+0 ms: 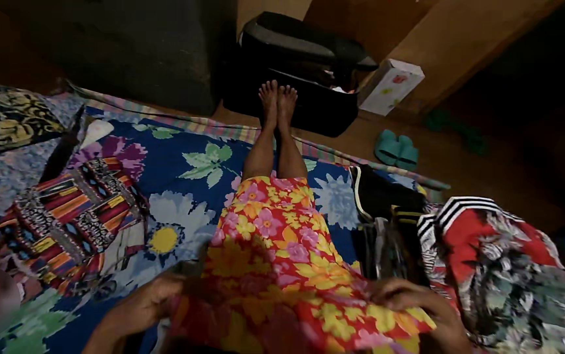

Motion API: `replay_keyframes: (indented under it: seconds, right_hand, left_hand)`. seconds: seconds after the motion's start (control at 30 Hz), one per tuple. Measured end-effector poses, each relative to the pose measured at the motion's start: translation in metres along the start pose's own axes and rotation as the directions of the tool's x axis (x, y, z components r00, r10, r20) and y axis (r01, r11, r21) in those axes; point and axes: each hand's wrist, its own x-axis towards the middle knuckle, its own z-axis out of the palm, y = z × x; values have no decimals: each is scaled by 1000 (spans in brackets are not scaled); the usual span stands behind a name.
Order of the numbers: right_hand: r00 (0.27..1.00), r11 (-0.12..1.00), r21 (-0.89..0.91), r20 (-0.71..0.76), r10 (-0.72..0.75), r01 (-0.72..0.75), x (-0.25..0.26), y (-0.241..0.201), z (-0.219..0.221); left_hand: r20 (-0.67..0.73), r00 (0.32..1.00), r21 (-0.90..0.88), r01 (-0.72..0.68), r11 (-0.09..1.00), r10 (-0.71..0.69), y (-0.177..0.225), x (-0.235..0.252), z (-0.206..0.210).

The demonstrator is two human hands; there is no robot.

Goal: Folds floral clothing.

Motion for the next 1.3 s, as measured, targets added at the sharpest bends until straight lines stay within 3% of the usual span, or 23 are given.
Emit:
replay_keyframes:
  seconds: [0.13,0.27,0.37,0.5,0.57,0.63,0.8,0.93,1.07,1.13,1.2,1.23,1.3]
  right_hand:
    - [995,999,-44,-90,-30,26,31,21,-6]
    - [942,998,42,-329,65,-55,73,38,-8]
    - [862,953,254,-433,264,-165,113,68,-15]
    - [716,778,369,-322,620,-508,128,142,-24]
    - [653,718,388,-308,692,-578,128,158,-23]
    - [640,723,406,-342,688,-559,129,154,-23]
    - [697,795,385,-392,600,-468,141,138,-33]
    - [662,757,386,-372,650,-527,143,160,-35]
    - [664,777,384,-406,628,-499,146,154,-36]
    - [646,791,250,-467,604,-559,149,147,-34]
    - [647,737,-46,-516,561,-675,151,140,-30]
    - [680,710,-183,-518,519,-680,149,135,-27]
    - [778,692,-406,-505,374,-597,144,118,-13]
  left_hand:
    - [-148,983,-89,97,991,-109,-8,18,-4]
    - [-263,934,-335,146,931,-241,-24,58,-18]
    - [-399,777,-491,267,829,-487,-45,94,-29]
    - [-310,608,-567,499,656,-731,-106,111,-41]
    - [-297,541,-593,541,596,-787,-116,113,-37]
    - [-313,536,-609,521,599,-784,-109,114,-37]
    - [-353,633,-621,391,679,-689,-97,123,-50]
    - [-342,593,-595,464,656,-729,-115,123,-50]
    - [-384,610,-613,393,686,-693,-105,119,-49]
    - [-445,566,-490,495,717,-694,-99,119,-48]
    - [-498,546,-161,705,691,-673,-97,121,-45]
    - [-519,569,20,754,656,-638,-93,124,-41]
    - [-527,685,313,707,634,-503,-82,129,-27]
